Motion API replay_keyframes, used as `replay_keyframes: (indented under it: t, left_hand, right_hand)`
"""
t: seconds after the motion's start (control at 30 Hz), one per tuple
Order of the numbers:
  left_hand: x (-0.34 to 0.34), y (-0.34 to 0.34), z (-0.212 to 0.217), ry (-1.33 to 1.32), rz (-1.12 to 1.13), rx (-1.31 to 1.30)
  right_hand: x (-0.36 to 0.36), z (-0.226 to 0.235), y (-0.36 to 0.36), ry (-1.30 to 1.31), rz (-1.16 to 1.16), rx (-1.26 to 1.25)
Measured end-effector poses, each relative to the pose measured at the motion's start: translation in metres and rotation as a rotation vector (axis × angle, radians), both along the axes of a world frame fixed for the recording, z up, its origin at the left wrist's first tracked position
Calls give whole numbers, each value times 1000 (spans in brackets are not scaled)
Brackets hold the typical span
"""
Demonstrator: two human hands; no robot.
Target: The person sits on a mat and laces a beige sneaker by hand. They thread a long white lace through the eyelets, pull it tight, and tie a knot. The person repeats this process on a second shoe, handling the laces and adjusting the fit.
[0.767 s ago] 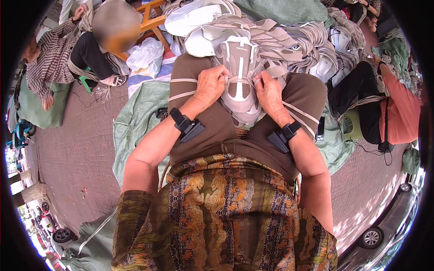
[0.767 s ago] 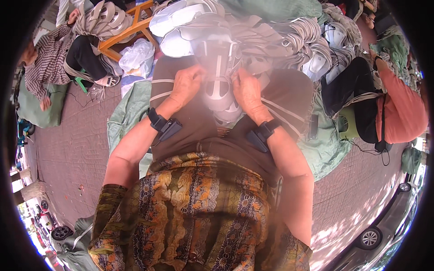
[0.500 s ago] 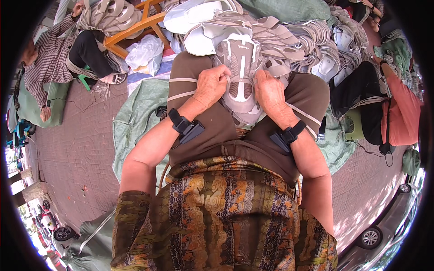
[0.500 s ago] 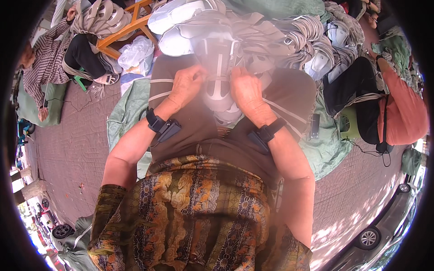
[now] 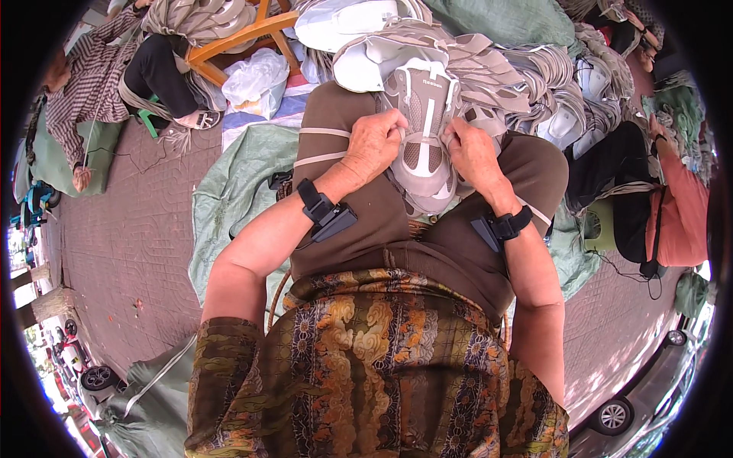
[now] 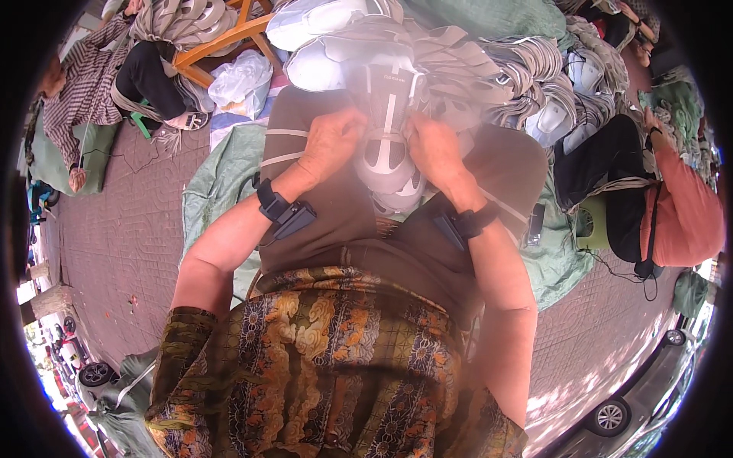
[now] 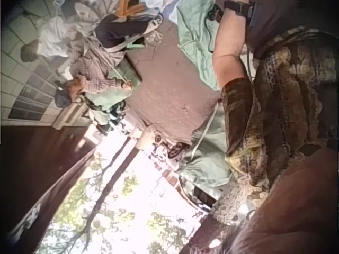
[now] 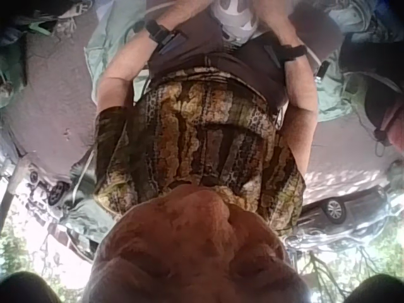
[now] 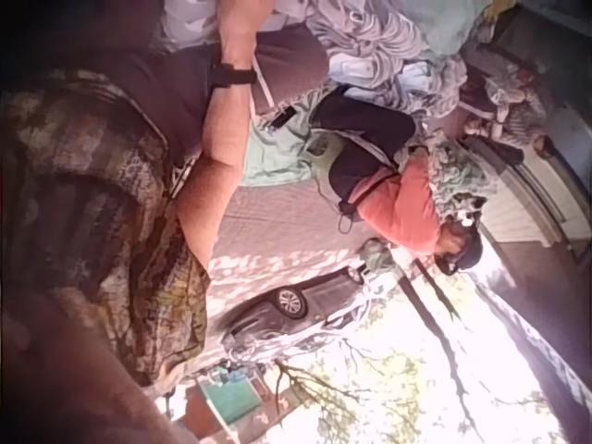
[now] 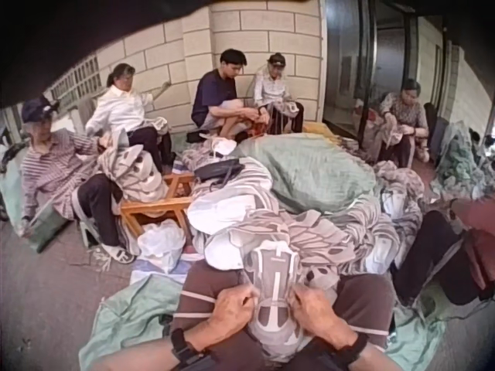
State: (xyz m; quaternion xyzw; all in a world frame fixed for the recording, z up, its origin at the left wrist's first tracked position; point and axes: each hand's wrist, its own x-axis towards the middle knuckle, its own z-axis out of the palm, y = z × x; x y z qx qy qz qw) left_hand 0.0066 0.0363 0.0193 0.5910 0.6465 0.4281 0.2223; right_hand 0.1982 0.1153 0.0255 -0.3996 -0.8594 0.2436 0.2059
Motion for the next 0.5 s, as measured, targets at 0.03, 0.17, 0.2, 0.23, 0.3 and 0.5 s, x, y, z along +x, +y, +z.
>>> replay_keyframes:
  t: [0.03, 0.17, 0.2, 0.23, 0.3, 0.5]
  left_hand:
    - [-1, 0, 0, 37, -15, -23]
    - [-2, -3, -1, 79, -76, 42]
    - [-2, -3, 0, 70, -71, 48]
    - [-1, -3, 0, 59, -69, 49]
    - [1, -1, -2, 67, -76, 113]
    - [8, 6, -2, 400, -215, 129]
  right_hand:
    - [1, 0, 0, 5, 2, -18]
    - [2, 0, 0, 20, -1, -59]
    - [1, 0, 0, 22, -5, -60]
    - [1, 0, 0, 21, -5, -65]
    - [2, 2, -1, 17, -6, -73]
    - [-2, 3, -2, -93, 10, 36]
